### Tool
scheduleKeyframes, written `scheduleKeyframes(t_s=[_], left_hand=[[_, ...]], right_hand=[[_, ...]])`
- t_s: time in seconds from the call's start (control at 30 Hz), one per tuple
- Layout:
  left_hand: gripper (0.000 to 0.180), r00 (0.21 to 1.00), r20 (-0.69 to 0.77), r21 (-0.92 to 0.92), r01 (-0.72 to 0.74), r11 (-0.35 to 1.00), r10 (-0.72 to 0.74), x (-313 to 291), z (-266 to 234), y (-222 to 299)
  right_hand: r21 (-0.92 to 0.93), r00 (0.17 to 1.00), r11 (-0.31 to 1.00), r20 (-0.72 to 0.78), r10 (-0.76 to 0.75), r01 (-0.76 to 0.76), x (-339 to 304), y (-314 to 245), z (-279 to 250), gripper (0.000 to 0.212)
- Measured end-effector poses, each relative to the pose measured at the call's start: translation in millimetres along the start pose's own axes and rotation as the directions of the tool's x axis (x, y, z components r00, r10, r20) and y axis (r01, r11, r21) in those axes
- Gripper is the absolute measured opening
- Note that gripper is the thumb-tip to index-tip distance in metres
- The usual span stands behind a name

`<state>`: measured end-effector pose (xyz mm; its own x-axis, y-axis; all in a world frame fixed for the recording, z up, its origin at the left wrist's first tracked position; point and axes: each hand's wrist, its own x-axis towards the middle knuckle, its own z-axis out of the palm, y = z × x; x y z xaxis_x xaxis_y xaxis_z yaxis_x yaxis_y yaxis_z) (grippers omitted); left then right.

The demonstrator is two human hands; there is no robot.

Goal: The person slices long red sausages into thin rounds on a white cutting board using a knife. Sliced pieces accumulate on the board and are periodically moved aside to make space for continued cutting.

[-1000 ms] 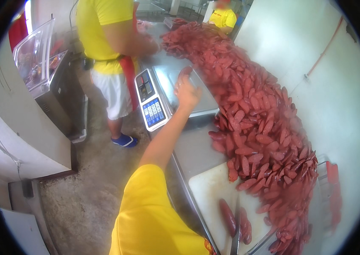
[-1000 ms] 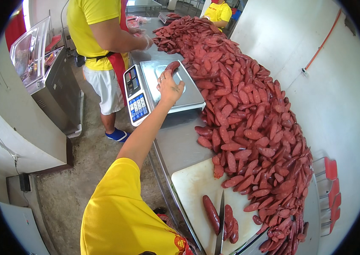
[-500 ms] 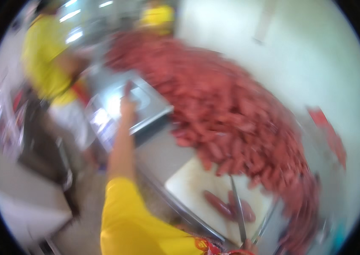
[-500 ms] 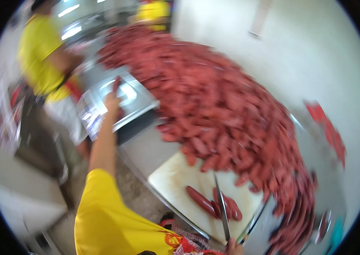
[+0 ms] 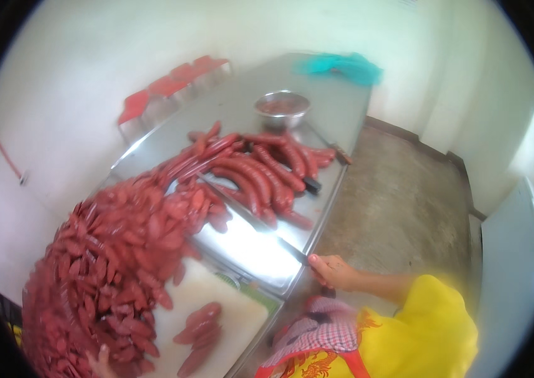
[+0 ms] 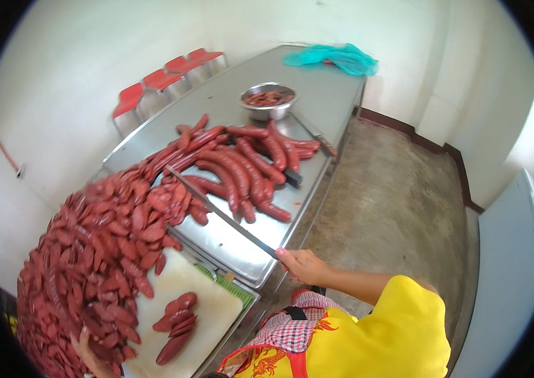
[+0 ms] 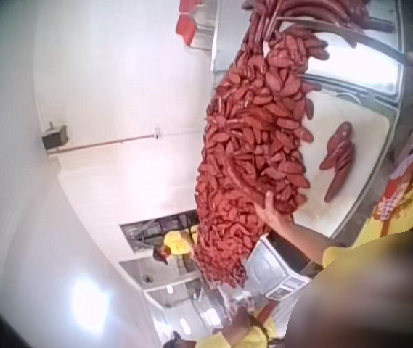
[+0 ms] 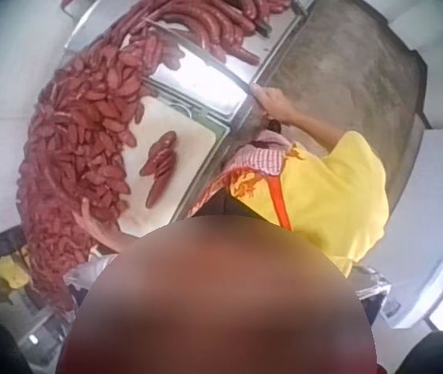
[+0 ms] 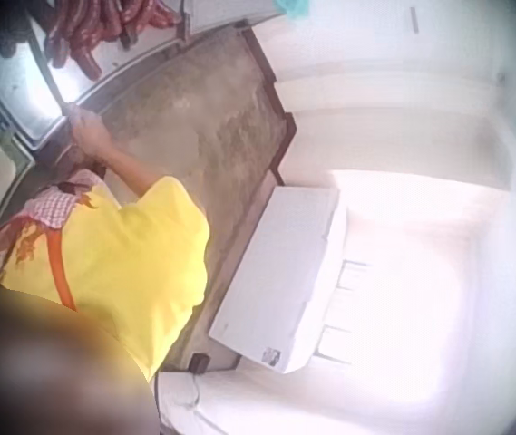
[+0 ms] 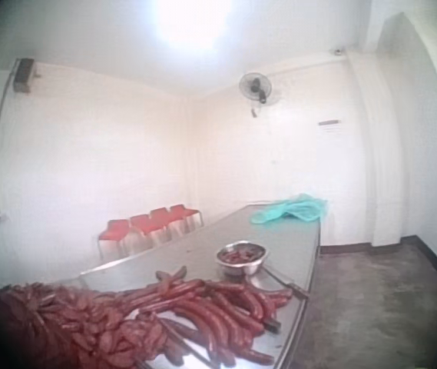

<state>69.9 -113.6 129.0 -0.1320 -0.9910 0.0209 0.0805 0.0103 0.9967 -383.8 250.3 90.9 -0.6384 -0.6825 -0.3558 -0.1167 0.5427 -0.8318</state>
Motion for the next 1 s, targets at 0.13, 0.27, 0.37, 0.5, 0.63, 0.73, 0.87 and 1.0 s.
scheduleKeyframes(t_s=[0.13, 0.27, 0.37, 0.5, 0.63, 0.73, 0.87, 1.0], left_hand=[[0.027, 0.880, 0.429, 0.117, 0.169, 0.979, -0.203, -18.6, 246.1, -3.0], [0.029, 0.524, 0.703, 0.313, 0.378, 0.871, -0.481, -71.8, 457.0, -41.1], [0.035, 0.347, 0.847, 0.305, 0.302, 0.903, -0.403, -98.5, 617.2, -59.8], [0.045, 0.293, 0.942, 0.047, 0.369, 0.928, -0.164, -97.2, 837.4, -67.4], [0.063, 0.674, 0.738, -0.022, -0.014, 1.000, 0.026, -97.4, 928.8, -88.4], [0.063, 0.469, 0.827, -0.047, -0.491, 0.870, 0.309, -99.5, 889.0, -104.2], [0.050, 0.345, 0.931, 0.086, -0.529, 0.844, 0.122, -87.4, 773.1, -105.4], [0.035, 0.591, 0.805, 0.195, -0.181, 0.964, -0.052, -64.7, 624.4, -99.1]], right_hand=[[0.237, 0.970, 0.969, -0.212, 0.121, -0.069, -16.0, 57.7, -67.5, 0.069], [0.350, 0.888, 0.929, -0.381, 0.255, -0.117, -34.8, 120.3, -132.7, 0.070], [0.527, 0.760, 0.833, -0.469, 0.449, -0.168, -47.9, 148.2, -170.9, 0.072], [0.570, 0.743, 0.816, -0.505, 0.440, -0.096, -57.1, 176.9, -221.9, 0.076], [0.600, 0.722, 0.796, -0.515, 0.462, -0.082, -54.4, 196.4, -241.7, 0.078], [0.617, 0.751, 0.781, -0.471, 0.464, -0.096, -43.2, 199.9, -248.7, 0.078], [0.526, 0.797, 0.832, -0.421, 0.432, -0.174, -18.7, 187.1, -253.2, 0.078], [0.442, 0.851, 0.873, -0.358, 0.384, -0.208, 15.4, 163.5, -247.3, 0.073]])
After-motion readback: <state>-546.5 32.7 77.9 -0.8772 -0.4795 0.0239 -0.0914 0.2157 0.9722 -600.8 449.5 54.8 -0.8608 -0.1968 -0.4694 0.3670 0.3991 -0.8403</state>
